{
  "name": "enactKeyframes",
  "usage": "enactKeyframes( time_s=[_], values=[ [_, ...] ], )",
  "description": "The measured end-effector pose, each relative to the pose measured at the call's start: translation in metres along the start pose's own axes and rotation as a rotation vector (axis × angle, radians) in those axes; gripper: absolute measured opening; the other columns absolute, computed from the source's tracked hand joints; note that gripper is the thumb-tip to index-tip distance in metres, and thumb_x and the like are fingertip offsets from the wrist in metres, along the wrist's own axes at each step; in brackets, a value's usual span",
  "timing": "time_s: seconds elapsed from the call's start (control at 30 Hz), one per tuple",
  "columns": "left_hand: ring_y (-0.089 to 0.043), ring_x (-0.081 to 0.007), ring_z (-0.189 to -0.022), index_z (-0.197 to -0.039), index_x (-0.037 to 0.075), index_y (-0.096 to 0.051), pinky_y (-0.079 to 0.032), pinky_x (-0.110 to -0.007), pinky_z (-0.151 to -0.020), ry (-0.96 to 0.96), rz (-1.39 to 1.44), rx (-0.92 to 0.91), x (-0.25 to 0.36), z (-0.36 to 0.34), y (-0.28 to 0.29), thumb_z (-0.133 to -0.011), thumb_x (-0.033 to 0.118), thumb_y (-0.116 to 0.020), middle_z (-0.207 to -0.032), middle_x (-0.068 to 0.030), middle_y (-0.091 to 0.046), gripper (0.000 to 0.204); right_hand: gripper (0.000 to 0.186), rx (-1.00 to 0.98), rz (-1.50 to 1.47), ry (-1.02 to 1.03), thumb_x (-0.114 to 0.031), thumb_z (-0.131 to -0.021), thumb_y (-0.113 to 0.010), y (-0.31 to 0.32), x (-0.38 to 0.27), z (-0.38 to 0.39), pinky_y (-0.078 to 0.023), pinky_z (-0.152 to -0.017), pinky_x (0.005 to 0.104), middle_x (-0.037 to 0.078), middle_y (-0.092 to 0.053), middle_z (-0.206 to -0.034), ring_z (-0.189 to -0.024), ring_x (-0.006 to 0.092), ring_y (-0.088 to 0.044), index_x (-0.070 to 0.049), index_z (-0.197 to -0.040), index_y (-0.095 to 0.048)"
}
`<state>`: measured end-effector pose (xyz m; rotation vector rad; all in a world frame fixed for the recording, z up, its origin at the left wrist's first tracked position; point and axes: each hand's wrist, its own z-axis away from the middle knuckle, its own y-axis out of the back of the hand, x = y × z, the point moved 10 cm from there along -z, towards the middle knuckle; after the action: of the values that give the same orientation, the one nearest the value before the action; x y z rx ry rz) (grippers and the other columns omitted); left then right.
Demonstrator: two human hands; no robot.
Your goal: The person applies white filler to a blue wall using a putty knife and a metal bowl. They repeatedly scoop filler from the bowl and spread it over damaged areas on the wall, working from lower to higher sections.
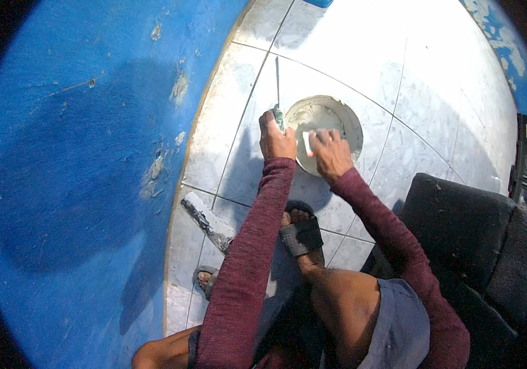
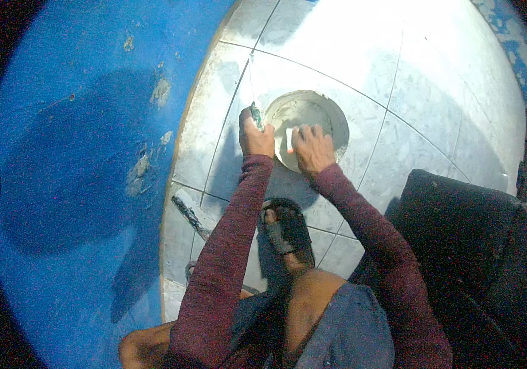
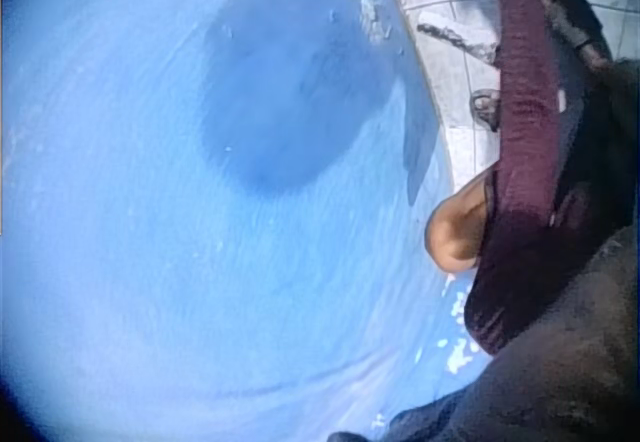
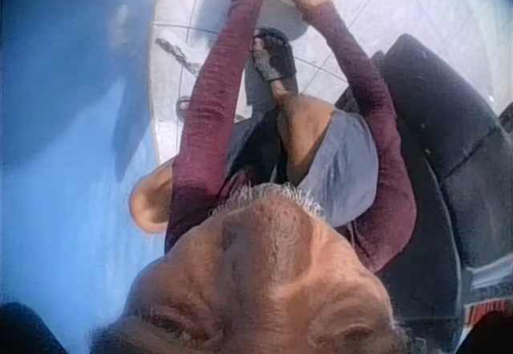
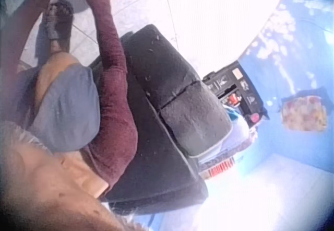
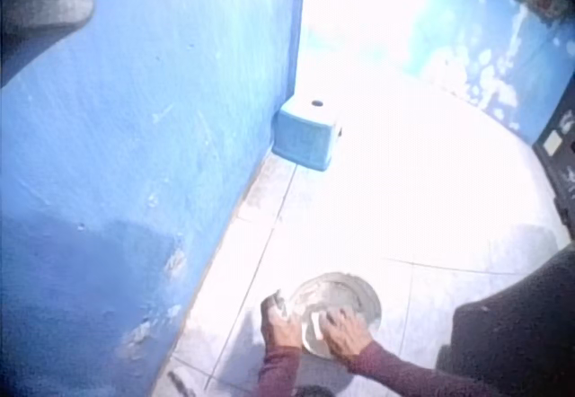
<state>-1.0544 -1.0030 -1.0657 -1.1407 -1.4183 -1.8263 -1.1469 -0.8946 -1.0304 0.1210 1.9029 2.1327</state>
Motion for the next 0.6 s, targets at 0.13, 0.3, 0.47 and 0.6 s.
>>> enactKeyframes(
  time_s=[0.13, 0.3, 0.47, 0.6],
  values=[
    [-0.053, -0.0404, -0.101, -0.113, -0.001, -0.046, -0.045, -0.045, -0.083, -0.023, 0.042, 0.017, -0.008, -0.004, 0.006, -0.071, 0.006, -0.056, -0.105, -0.0228, -0.052, 0.043, 0.042, -0.191, -0.079, 0.097, -0.007, -0.077, -0.053, -0.006, -0.021, 0.020, -0.046, -0.071, 0.0397, 0.013, -0.056, -0.108, -0.097, 0.0294, -0.052, -0.009, -0.118, -0.056],
    [-0.053, -0.0401, -0.101, -0.112, -0.001, -0.045, -0.045, -0.045, -0.083, -0.058, -0.045, -0.107, -0.028, -0.019, -0.006, -0.072, 0.006, -0.055, -0.106, -0.0232, -0.052, 0.041, 0.034, 0.090, -0.061, -0.053, -0.005, -0.079, -0.050, 0.036, 0.016, -0.024, -0.047, -0.072, 0.0413, 0.014, -0.056, -0.103, -0.092, 0.0325, -0.053, -0.007, -0.112, -0.057],
    [-0.054, -0.0405, -0.100, -0.111, 0.000, -0.046, -0.045, -0.046, -0.083, -0.005, 0.008, -0.105, -0.018, -0.027, -0.008, -0.072, 0.005, -0.058, -0.109, -0.0227, -0.051, 0.041, 0.032, -0.123, -0.028, 0.005, -0.005, -0.077, -0.053, 0.003, 0.007, -0.022, -0.047, -0.074, 0.0399, 0.012, -0.058, -0.107, -0.097, 0.0318, -0.054, -0.009, -0.109, -0.060],
    [-0.055, -0.0388, -0.095, -0.111, 0.000, -0.049, -0.046, -0.044, -0.081, -0.096, -0.145, -0.072, 0.020, -0.033, 0.014, -0.076, 0.009, -0.061, -0.105, -0.0201, -0.050, 0.038, 0.035, -0.149, -0.732, -0.133, 0.002, -0.072, -0.052, 0.001, 0.053, -0.013, -0.050, -0.076, 0.0311, 0.012, -0.065, -0.093, -0.085, 0.0226, -0.063, -0.003, -0.104, -0.064]
  ],
)
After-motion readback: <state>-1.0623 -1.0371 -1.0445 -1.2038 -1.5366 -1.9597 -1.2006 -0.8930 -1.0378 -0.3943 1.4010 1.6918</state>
